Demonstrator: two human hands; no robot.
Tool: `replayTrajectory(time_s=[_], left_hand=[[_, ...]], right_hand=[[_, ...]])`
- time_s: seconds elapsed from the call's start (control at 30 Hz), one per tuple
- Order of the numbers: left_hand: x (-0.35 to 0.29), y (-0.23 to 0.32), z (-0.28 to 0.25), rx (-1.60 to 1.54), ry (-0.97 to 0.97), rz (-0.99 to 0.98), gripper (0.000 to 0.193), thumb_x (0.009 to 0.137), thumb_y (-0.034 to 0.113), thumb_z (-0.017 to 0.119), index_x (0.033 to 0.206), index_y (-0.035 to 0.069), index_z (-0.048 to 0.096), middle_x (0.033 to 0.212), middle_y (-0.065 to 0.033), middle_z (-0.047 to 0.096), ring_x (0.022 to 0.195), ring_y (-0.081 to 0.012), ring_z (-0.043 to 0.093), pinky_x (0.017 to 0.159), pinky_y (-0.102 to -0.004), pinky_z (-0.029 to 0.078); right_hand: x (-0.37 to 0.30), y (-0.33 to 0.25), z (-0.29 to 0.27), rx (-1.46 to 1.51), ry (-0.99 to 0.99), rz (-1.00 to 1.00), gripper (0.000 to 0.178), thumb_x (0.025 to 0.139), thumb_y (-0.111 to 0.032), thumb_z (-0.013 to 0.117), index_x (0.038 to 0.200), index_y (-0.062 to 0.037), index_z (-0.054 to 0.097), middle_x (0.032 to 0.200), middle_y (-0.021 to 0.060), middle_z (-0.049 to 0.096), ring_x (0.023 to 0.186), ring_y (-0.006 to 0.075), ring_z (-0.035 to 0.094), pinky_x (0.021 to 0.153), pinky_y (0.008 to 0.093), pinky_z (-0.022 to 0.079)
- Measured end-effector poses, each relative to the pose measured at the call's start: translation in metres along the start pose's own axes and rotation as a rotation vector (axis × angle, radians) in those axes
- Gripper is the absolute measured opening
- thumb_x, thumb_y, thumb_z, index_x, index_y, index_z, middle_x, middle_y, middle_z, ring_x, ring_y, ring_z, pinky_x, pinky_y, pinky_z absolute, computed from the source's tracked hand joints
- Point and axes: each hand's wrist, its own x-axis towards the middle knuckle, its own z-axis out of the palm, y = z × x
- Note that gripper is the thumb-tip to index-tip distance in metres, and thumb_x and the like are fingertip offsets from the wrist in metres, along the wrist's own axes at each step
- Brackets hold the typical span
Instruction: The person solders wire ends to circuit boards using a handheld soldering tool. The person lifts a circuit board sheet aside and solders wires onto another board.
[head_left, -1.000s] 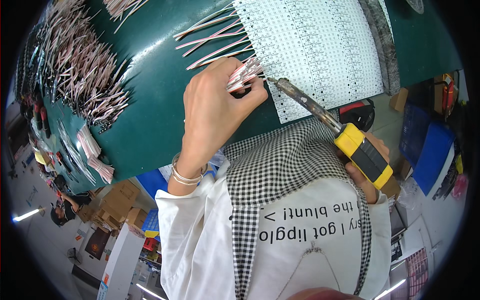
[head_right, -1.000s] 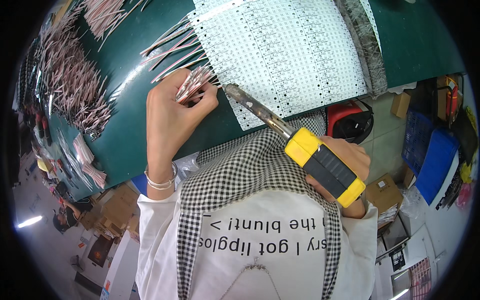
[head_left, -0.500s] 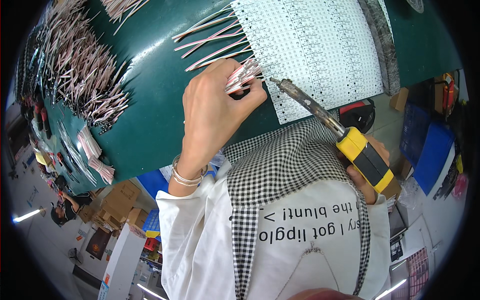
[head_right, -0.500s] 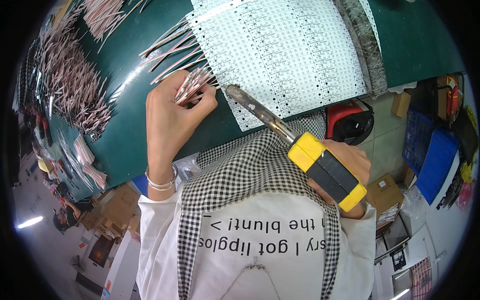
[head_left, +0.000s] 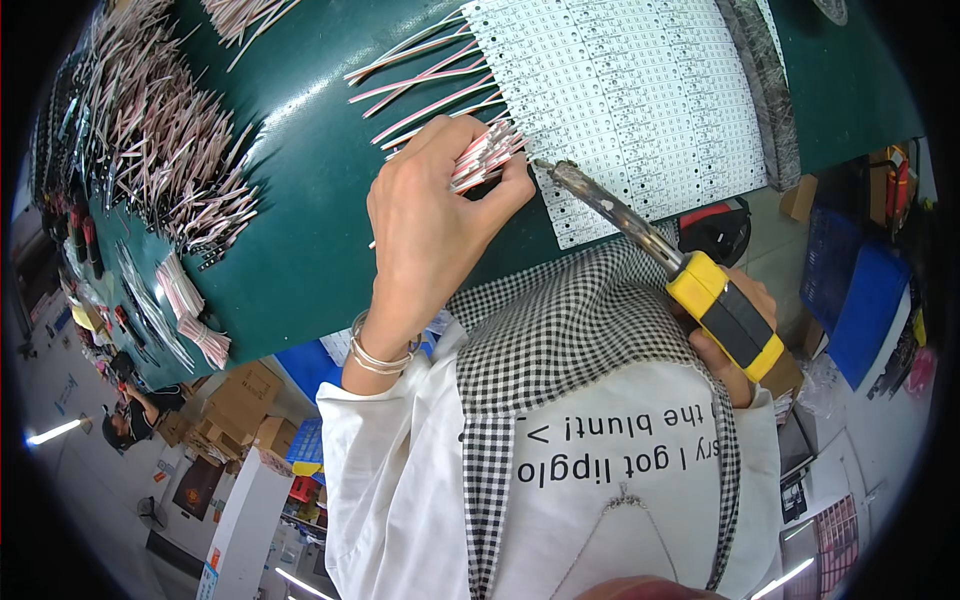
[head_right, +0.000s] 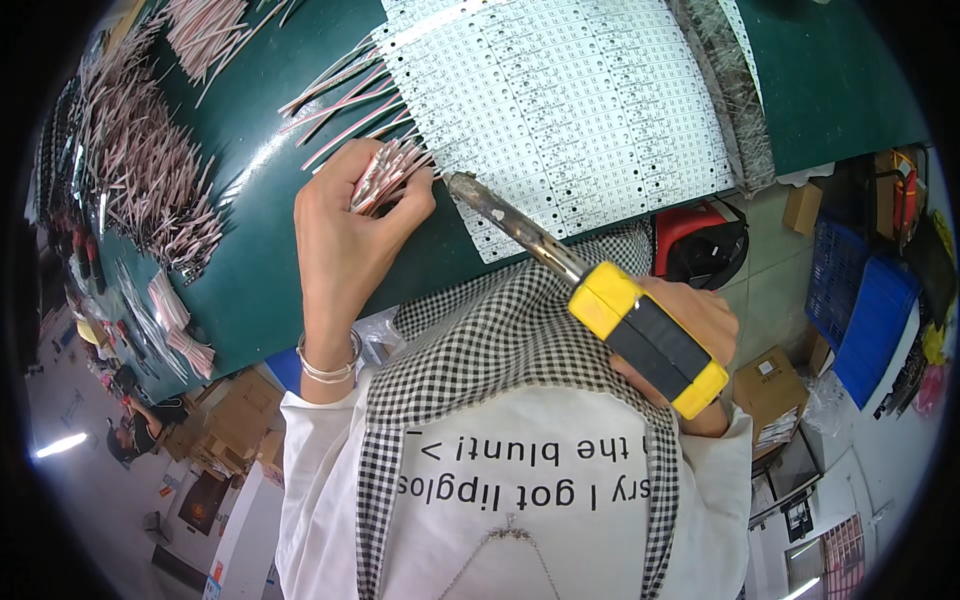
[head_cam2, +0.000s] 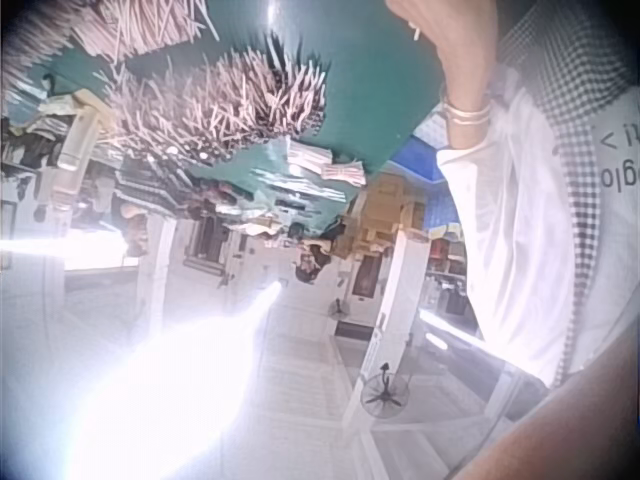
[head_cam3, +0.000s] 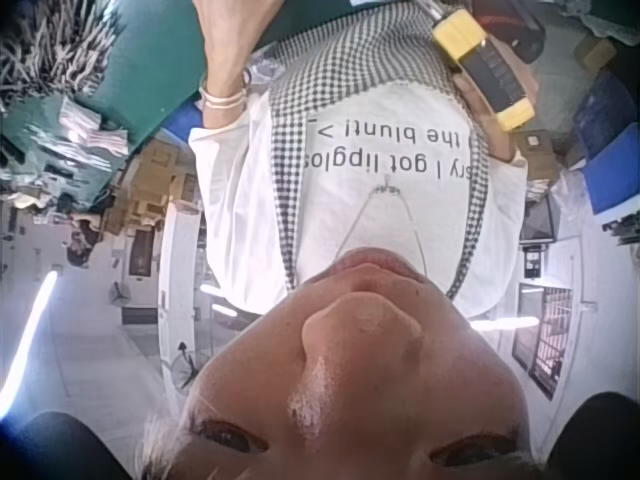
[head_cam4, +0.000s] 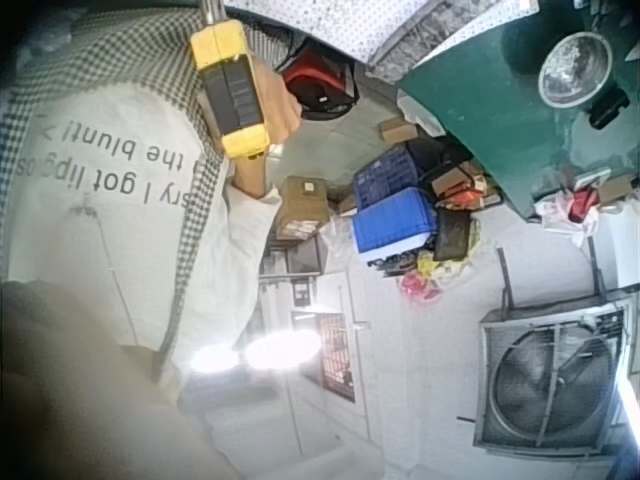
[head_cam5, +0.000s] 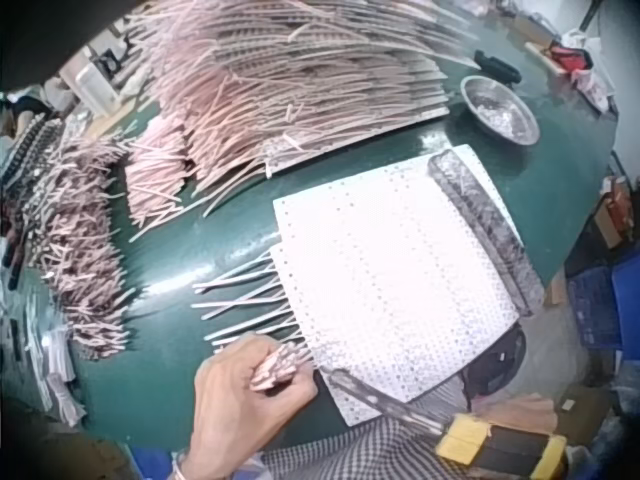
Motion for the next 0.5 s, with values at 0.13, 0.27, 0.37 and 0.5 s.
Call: replayTrajectory(time_s=[0.13,0.27,0.37,0.5], left_hand=[[0.002,0.001,0.001,-0.015,-0.014,-0.028,0.017,0.073,0.011,0.072,0.079,-0.002,0.063,0.067,-0.0051,0.057,0.057,-0.0081,0.048,0.055,-0.0234,0.040],[0.004,0.003,0.001,-0.018,-0.016,-0.034,0.018,0.073,0.011,0.072,0.078,-0.003,0.063,0.066,-0.0049,0.056,0.057,-0.0077,0.047,0.055,-0.0235,0.040],[0.005,0.004,-0.001,0.005,-0.038,-0.033,0.016,0.073,0.008,0.072,0.079,-0.003,0.063,0.070,-0.0043,0.058,0.059,-0.0066,0.049,0.056,-0.0217,0.042],[0.007,-0.007,-0.002,-0.129,-0.077,-0.030,0.013,0.073,0.005,0.073,0.081,-0.002,0.065,0.075,-0.0035,0.061,0.062,-0.0062,0.054,0.059,-0.0206,0.046]], right_hand=[[-0.006,0.002,-0.003,0.088,0.006,0.088,0.049,0.069,-0.033,0.081,0.092,0.0078,0.065,0.077,0.0138,0.068,0.062,0.0255,0.068,0.058,0.0307,0.054],[-0.003,0.003,-0.004,0.072,0.023,0.048,0.051,0.069,-0.034,0.081,0.093,0.0086,0.065,0.075,0.0139,0.067,0.062,0.0258,0.068,0.058,0.0311,0.053],[-0.002,0.001,-0.007,0.039,-0.019,0.100,0.052,0.070,-0.035,0.080,0.094,0.0092,0.065,0.075,0.0138,0.067,0.062,0.0259,0.067,0.058,0.0315,0.053],[-0.002,0.005,-0.005,0.045,-0.016,0.071,0.052,0.070,-0.034,0.080,0.094,0.0091,0.065,0.076,0.0148,0.067,0.062,0.0265,0.067,0.058,0.0320,0.053]])
